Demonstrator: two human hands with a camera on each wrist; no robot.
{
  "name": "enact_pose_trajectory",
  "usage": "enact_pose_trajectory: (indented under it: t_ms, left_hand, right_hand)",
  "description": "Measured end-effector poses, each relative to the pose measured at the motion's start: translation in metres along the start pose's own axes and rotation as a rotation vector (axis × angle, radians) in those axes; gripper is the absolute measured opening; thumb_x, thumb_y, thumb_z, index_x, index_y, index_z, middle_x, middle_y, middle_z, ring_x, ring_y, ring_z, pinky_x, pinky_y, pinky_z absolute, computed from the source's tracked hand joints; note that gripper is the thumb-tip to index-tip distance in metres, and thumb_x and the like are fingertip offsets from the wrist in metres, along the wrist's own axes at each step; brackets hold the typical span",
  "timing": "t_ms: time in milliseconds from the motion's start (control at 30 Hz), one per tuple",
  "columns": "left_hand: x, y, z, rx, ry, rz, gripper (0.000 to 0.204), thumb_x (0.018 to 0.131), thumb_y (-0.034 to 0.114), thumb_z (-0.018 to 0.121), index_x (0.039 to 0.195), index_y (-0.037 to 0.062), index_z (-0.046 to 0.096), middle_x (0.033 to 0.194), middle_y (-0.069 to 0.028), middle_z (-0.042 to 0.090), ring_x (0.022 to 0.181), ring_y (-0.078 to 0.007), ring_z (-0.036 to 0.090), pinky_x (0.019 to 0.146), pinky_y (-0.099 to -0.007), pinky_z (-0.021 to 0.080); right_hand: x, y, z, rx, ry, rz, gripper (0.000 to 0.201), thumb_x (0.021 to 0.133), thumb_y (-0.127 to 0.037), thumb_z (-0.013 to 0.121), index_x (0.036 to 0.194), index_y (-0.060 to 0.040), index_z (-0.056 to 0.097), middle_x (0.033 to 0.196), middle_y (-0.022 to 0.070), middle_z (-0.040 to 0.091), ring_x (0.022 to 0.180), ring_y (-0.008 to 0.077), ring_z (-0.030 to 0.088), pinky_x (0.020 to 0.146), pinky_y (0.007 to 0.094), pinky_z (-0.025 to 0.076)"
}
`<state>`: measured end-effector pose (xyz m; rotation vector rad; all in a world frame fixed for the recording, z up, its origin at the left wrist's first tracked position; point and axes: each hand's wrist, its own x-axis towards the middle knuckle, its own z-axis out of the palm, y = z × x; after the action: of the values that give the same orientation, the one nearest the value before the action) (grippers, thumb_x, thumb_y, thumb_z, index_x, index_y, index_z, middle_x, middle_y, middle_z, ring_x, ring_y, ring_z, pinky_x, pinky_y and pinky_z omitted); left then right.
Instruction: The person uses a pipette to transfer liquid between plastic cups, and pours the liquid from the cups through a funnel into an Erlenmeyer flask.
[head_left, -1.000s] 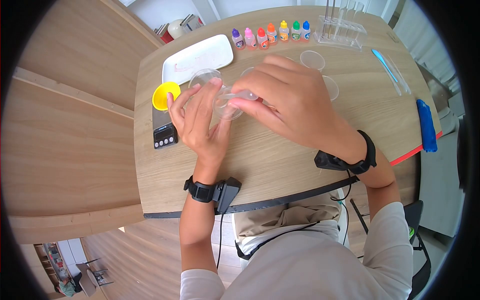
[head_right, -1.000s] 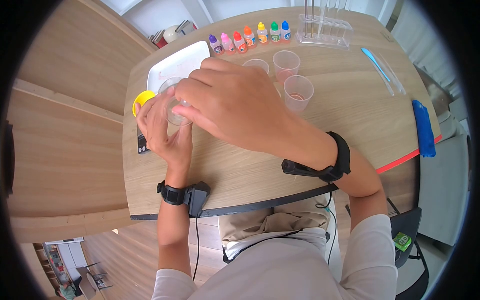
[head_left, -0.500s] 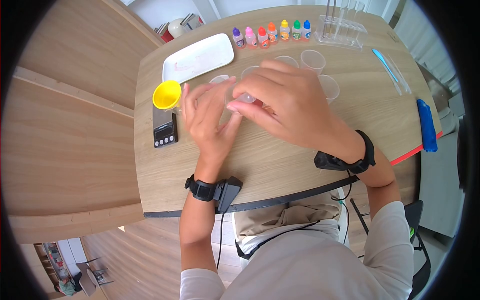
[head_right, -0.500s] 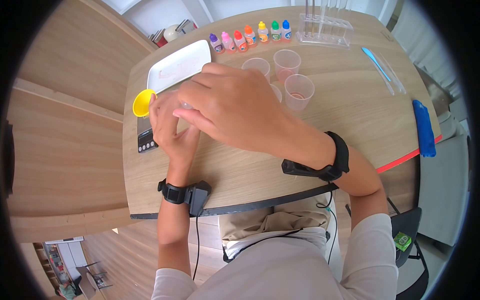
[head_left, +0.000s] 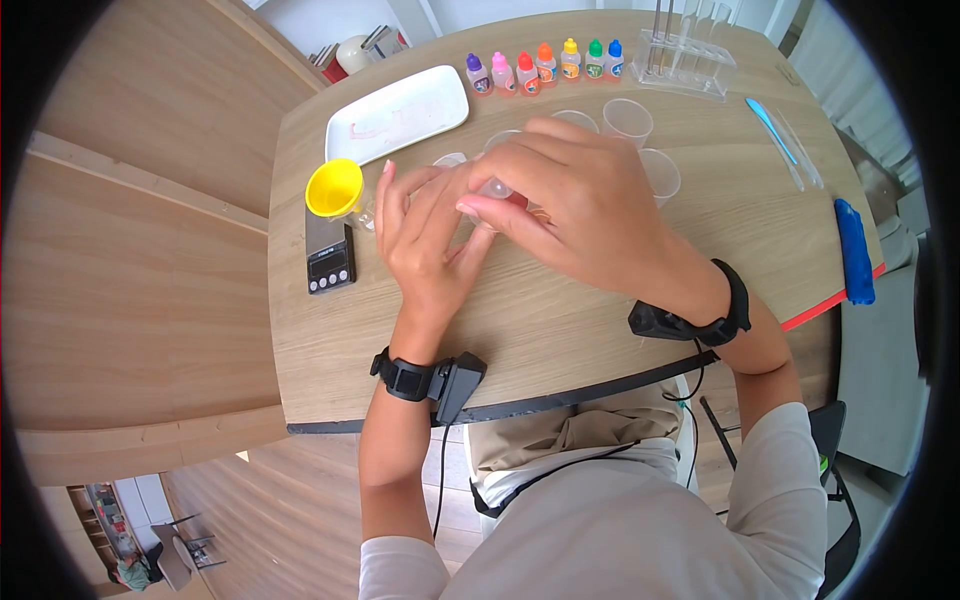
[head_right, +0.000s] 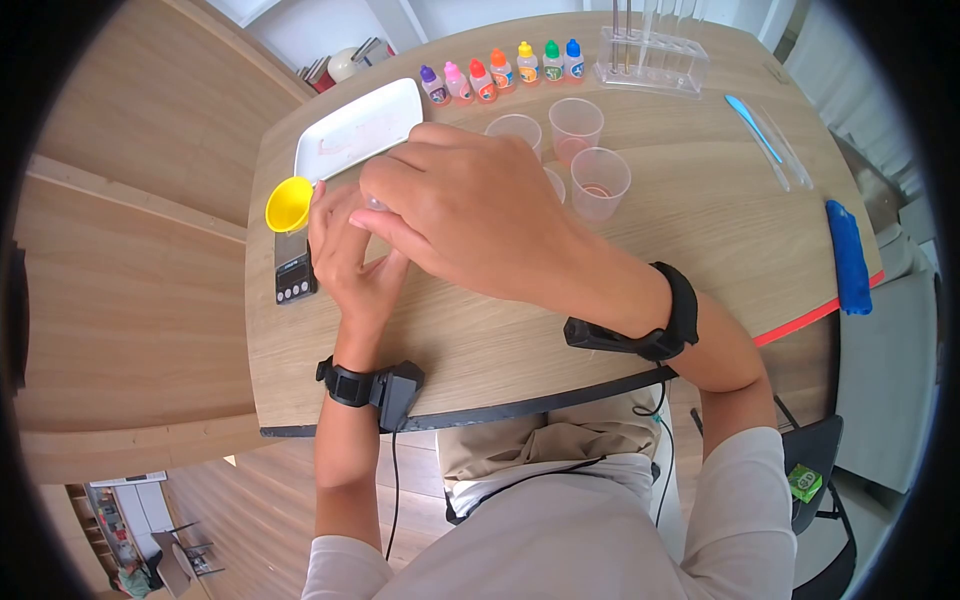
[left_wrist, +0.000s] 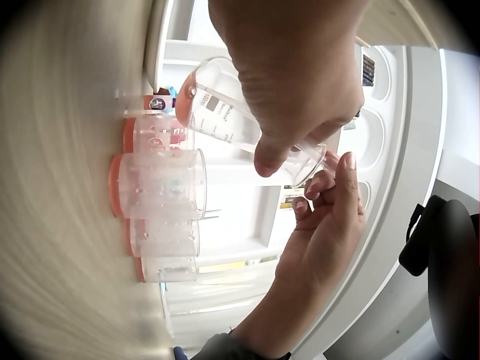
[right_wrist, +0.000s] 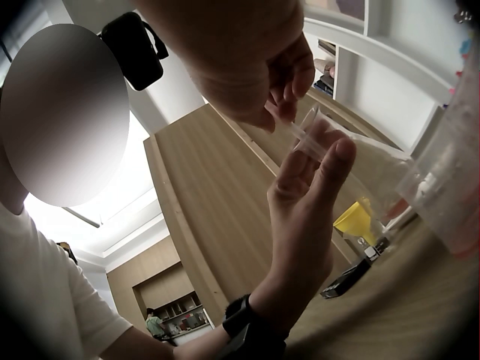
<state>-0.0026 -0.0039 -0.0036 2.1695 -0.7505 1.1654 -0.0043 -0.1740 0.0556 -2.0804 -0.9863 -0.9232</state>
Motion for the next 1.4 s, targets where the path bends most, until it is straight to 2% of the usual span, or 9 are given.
enact_pose_trajectory:
  t_ms: [267, 333, 667, 1067, 1233, 1400]
  left_hand:
    - [0.0007, 0.0003, -0.0004, -0.003, 0.003, -0.003, 0.052, 0.060, 0.010, 0.081, 0.111, 0.0100, 0.070, 0.100, -0.0048, 0.069, 0.097, -0.0255, 0.060, 0.106, -0.0519, 0.035]
    - [0.0005, 0.0002, -0.0005, -0.001, 0.001, -0.005, 0.051, 0.061, 0.010, 0.081, 0.110, 0.0104, 0.071, 0.099, -0.0048, 0.069, 0.097, -0.0256, 0.061, 0.106, -0.0519, 0.035]
    - [-0.0008, -0.0018, 0.0018, -0.011, 0.004, -0.008, 0.047, 0.062, 0.009, 0.080, 0.108, 0.0102, 0.071, 0.100, -0.0046, 0.069, 0.097, -0.0252, 0.061, 0.106, -0.0522, 0.036]
    - [0.0011, 0.0001, 0.0007, 0.003, 0.003, -0.015, 0.047, 0.063, 0.011, 0.080, 0.109, 0.0106, 0.072, 0.099, -0.0041, 0.069, 0.096, -0.0244, 0.061, 0.105, -0.0512, 0.036]
    - [0.0005, -0.0008, 0.0002, 0.016, 0.000, -0.013, 0.051, 0.062, 0.011, 0.080, 0.112, 0.0112, 0.071, 0.101, -0.0037, 0.069, 0.097, -0.0243, 0.061, 0.106, -0.0517, 0.036]
    - [0.0010, -0.0004, -0.0002, 0.009, 0.002, -0.012, 0.053, 0.061, 0.010, 0.080, 0.113, 0.0116, 0.070, 0.101, -0.0036, 0.069, 0.097, -0.0244, 0.060, 0.106, -0.0518, 0.036]
  right_hand:
    - [0.0001, -0.0018, -0.0005, -0.012, -0.003, 0.002, 0.012, 0.078, -0.018, 0.076, 0.082, -0.0110, 0.066, 0.065, 0.0017, 0.058, 0.058, 0.0186, 0.052, 0.049, 0.0317, 0.038]
    - [-0.0004, -0.0025, -0.0020, -0.060, -0.064, 0.010, 0.021, 0.084, -0.026, 0.068, 0.076, -0.0092, 0.059, 0.072, 0.0001, 0.062, 0.072, 0.0184, 0.060, 0.050, 0.0329, 0.045]
    - [-0.0062, -0.0024, 0.0063, -0.083, -0.040, -0.040, 0.020, 0.081, -0.024, 0.071, 0.077, -0.0081, 0.059, 0.069, 0.0028, 0.060, 0.071, 0.0195, 0.060, 0.050, 0.0327, 0.046]
    - [-0.0028, -0.0042, 0.0006, -0.065, -0.071, 0.024, 0.019, 0.083, -0.024, 0.069, 0.077, -0.0086, 0.060, 0.072, 0.0016, 0.062, 0.074, 0.0191, 0.061, 0.051, 0.0338, 0.046]
    - [-0.0031, 0.0000, 0.0029, 0.091, -0.062, 0.128, 0.017, 0.083, -0.021, 0.068, 0.076, -0.0079, 0.059, 0.068, 0.0054, 0.058, 0.067, 0.0241, 0.059, 0.051, 0.0370, 0.043]
    - [-0.0026, 0.0008, 0.0024, 0.093, -0.052, 0.120, 0.017, 0.082, -0.019, 0.067, 0.075, -0.0076, 0.058, 0.066, 0.0062, 0.055, 0.063, 0.0249, 0.057, 0.050, 0.0374, 0.041]
